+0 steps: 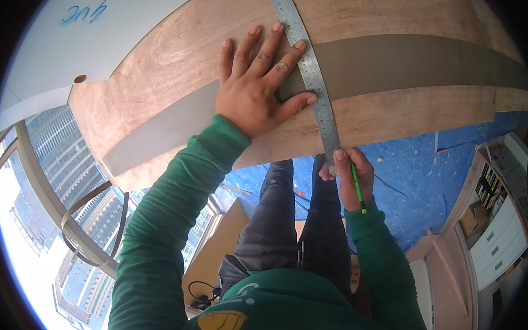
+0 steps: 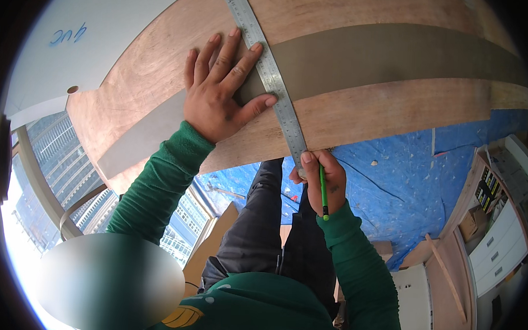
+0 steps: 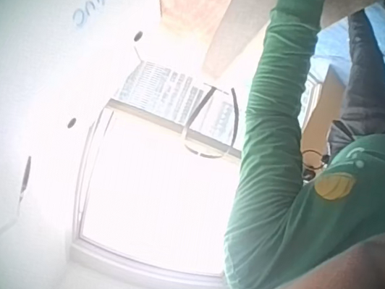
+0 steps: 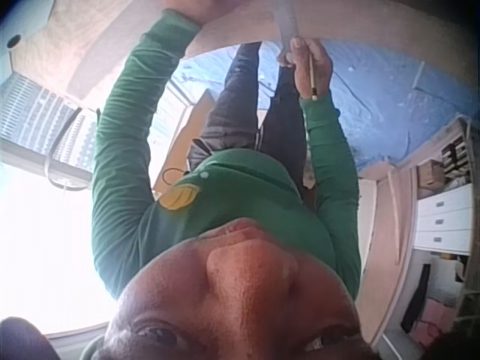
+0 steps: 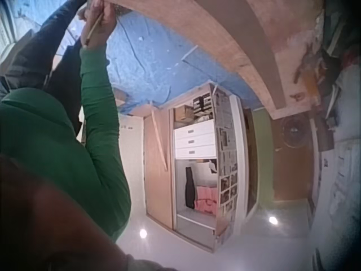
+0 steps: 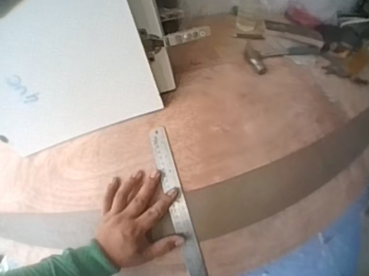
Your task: The person measures a curved strip of material on a wooden board using a tape measure and a metal ruler, then marks it with a green pencil. They use tin snips to cut the strip along the marked line.
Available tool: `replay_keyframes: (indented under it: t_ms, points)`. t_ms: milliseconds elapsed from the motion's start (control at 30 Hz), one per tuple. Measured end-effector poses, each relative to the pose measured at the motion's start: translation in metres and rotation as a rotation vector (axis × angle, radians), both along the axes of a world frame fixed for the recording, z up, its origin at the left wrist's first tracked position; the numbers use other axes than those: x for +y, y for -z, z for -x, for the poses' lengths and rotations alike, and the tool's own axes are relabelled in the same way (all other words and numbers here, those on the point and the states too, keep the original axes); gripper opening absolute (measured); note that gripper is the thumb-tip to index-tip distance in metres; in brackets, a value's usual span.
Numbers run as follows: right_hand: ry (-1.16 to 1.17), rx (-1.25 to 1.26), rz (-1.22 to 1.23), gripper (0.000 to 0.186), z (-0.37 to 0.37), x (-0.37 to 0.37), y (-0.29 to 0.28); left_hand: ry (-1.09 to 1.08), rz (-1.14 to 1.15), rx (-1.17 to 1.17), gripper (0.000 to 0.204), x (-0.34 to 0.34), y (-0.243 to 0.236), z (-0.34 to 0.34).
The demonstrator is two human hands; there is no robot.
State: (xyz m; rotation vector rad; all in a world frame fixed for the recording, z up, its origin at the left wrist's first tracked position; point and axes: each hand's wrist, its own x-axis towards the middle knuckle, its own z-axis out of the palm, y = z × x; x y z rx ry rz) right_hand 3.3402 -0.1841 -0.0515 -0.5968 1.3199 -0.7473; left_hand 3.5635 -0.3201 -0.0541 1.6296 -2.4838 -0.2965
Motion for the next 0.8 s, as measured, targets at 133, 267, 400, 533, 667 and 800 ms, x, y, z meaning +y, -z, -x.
replay_keyframes:
  t_ms: [133,267,400,533,667,800]
  points:
    - [0.005,-0.012,-0.001,0.028,-0.0004,-0.0003,-0.0003,-0.017,-0.013,0.029,0.081,0.0002,0.0011,-0.0003]
    - [0.017,-0.009,0.024,0.027,-0.0002,0.0009,-0.0007,-0.011,0.003,0.049,0.080,0.0001,0.0009,0.0001]
    - [0.026,0.023,0.001,0.028,-0.0020,0.0005,-0.0014,0.001,0.016,0.049,0.079,-0.0006,0.0017,-0.0005]
    - [0.017,0.047,-0.015,0.030,-0.0043,0.0013,-0.0013,-0.004,0.025,0.051,0.079,0.0001,0.0048,-0.0005]
    - [0.016,0.030,-0.012,0.030,-0.0026,0.0018,-0.0016,-0.003,0.043,0.051,0.079,0.0009,0.0060,-0.0006]
    - [0.000,0.041,-0.007,0.031,-0.0020,0.0018,-0.0023,0.023,0.074,0.011,0.082,0.0008,0.0019,0.0003]
